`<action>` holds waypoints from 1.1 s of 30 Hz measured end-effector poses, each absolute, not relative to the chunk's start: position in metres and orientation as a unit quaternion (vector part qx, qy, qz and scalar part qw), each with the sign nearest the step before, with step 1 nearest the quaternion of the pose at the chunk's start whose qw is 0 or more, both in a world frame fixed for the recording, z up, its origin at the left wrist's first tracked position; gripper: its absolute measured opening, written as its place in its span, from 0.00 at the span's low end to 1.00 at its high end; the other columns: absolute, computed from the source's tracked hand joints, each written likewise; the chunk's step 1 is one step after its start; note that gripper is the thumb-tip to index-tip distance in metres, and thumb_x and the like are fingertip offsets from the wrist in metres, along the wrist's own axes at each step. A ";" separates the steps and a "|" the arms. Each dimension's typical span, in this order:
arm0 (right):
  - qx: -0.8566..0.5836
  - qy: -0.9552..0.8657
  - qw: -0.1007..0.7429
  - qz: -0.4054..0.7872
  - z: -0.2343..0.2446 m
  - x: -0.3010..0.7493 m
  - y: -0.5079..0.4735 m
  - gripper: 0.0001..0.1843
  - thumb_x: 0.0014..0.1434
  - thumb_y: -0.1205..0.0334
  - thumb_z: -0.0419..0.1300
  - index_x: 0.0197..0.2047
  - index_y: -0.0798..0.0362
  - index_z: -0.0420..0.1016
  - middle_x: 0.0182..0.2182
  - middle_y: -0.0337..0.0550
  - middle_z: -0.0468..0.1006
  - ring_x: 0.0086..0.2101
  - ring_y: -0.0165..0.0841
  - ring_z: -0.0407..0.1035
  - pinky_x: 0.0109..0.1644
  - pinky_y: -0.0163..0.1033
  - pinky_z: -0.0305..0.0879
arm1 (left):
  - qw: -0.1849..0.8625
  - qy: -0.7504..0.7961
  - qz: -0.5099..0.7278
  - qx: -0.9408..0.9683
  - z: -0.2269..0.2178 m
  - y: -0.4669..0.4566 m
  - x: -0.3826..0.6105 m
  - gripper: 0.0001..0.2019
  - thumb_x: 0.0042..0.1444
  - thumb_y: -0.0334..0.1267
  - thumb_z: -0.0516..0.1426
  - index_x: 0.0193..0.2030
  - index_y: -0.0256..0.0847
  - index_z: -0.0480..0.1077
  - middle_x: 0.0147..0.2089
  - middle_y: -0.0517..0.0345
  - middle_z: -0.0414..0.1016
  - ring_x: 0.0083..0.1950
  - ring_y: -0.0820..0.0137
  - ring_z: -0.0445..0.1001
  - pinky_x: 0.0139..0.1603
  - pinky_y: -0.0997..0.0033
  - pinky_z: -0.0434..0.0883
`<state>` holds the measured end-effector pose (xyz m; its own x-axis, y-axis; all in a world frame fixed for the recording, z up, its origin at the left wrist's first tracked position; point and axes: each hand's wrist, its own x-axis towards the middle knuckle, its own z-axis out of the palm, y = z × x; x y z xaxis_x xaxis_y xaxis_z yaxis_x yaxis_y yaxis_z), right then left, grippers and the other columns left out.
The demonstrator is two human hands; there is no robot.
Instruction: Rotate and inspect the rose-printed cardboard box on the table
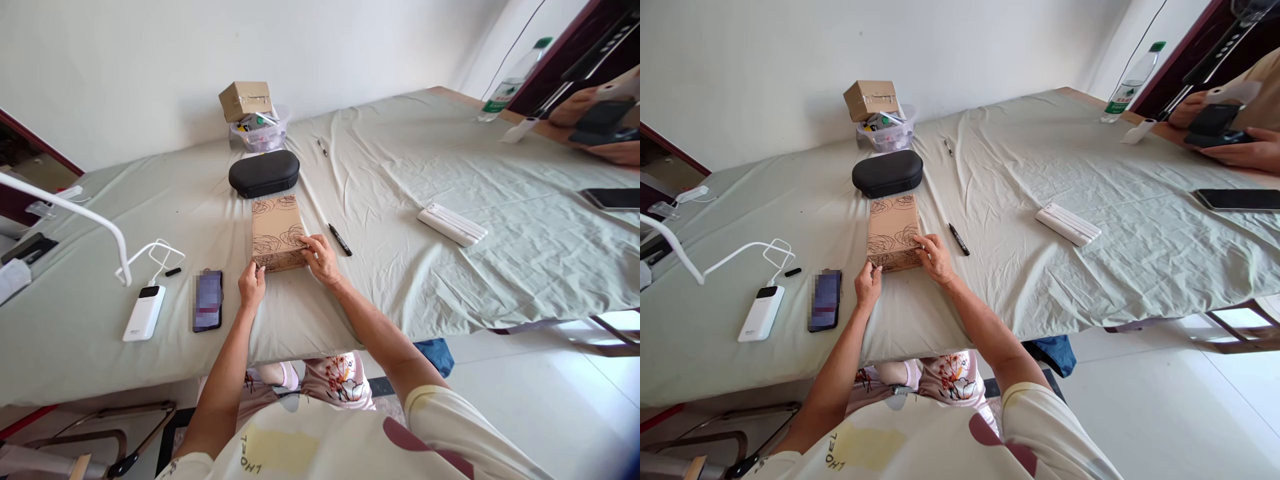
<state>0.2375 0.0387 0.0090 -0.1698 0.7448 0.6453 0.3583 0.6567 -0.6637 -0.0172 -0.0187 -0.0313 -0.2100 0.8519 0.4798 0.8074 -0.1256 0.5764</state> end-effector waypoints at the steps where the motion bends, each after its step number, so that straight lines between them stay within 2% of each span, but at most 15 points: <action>1: -0.375 -0.741 0.524 0.187 0.008 0.237 0.039 0.19 0.75 0.51 0.53 0.64 0.42 0.76 0.50 0.48 0.76 0.38 0.33 0.74 0.48 0.44 0.81 | 0.028 0.661 0.411 0.628 -0.031 -0.019 -0.017 0.12 0.70 0.48 0.53 0.41 0.44 0.71 0.36 0.53 0.78 0.38 0.63 0.77 0.43 0.67 0.70; 8: -0.357 -0.747 0.524 0.199 0.010 0.239 0.039 0.22 0.73 0.51 0.56 0.67 0.44 0.73 0.51 0.50 0.75 0.44 0.36 0.74 0.48 0.45 0.81 | 0.032 0.658 0.418 0.625 -0.028 -0.019 -0.015 0.12 0.69 0.48 0.53 0.41 0.44 0.72 0.36 0.51 0.80 0.38 0.62 0.78 0.44 0.66 0.71; 11: -0.361 -0.748 0.518 0.203 0.009 0.239 0.040 0.22 0.73 0.52 0.57 0.67 0.43 0.72 0.52 0.50 0.75 0.42 0.35 0.74 0.48 0.46 0.80 | 0.036 0.657 0.422 0.624 -0.027 -0.020 -0.014 0.13 0.69 0.48 0.53 0.42 0.43 0.73 0.36 0.50 0.80 0.39 0.62 0.79 0.45 0.65 0.72; 17: -0.382 -0.736 0.521 0.202 0.006 0.237 0.041 0.19 0.73 0.53 0.55 0.64 0.44 0.74 0.52 0.48 0.76 0.37 0.33 0.72 0.47 0.46 0.79 | 0.049 0.652 0.432 0.621 -0.023 -0.021 -0.012 0.16 0.70 0.51 0.54 0.50 0.42 0.76 0.39 0.48 0.83 0.40 0.61 0.81 0.49 0.64 0.76; 23: -0.402 -0.712 0.531 0.223 0.007 0.238 0.041 0.20 0.72 0.49 0.56 0.62 0.45 0.75 0.52 0.49 0.78 0.36 0.34 0.72 0.47 0.47 0.78 | 0.055 0.645 0.461 0.608 -0.016 -0.024 -0.009 0.23 0.69 0.52 0.55 0.60 0.39 0.76 0.45 0.45 0.86 0.41 0.63 0.83 0.50 0.62 0.79; 28: -0.404 -0.678 0.554 0.264 0.000 0.234 0.045 0.25 0.72 0.40 0.56 0.62 0.46 0.73 0.51 0.51 0.78 0.40 0.37 0.73 0.48 0.48 0.79 | 0.055 0.642 0.491 0.587 -0.015 -0.025 -0.010 0.27 0.70 0.54 0.53 0.66 0.37 0.70 0.57 0.39 0.83 0.53 0.60 0.84 0.55 0.60 0.80; 30: -0.402 -0.657 0.568 0.290 -0.005 0.232 0.048 0.28 0.70 0.36 0.56 0.61 0.47 0.72 0.50 0.51 0.78 0.40 0.37 0.74 0.47 0.48 0.79 | 0.057 0.646 0.496 0.578 -0.016 -0.024 -0.012 0.30 0.71 0.55 0.53 0.71 0.37 0.66 0.61 0.38 0.82 0.54 0.60 0.84 0.55 0.60 0.81; 31: -0.399 -0.646 0.575 0.306 -0.007 0.230 0.049 0.29 0.69 0.34 0.56 0.60 0.48 0.72 0.50 0.51 0.78 0.39 0.37 0.74 0.46 0.48 0.79 | 0.057 0.649 0.495 0.575 -0.017 -0.023 -0.012 0.30 0.71 0.55 0.53 0.71 0.37 0.65 0.60 0.38 0.82 0.54 0.60 0.85 0.55 0.60 0.81; 33: -0.392 -0.627 0.582 0.338 -0.012 0.227 0.051 0.31 0.68 0.33 0.57 0.59 0.48 0.71 0.49 0.50 0.79 0.38 0.36 0.74 0.45 0.47 0.79 | 0.060 0.655 0.485 0.576 -0.018 -0.021 -0.013 0.28 0.70 0.56 0.53 0.67 0.37 0.69 0.55 0.39 0.85 0.52 0.59 0.85 0.54 0.59 0.81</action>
<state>0.2273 0.0513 -0.0116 -0.0149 0.8856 0.4643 0.0986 0.4633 -0.8807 -0.0135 -0.0215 -0.0182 -0.3297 0.8126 0.4807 0.6964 -0.1345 0.7050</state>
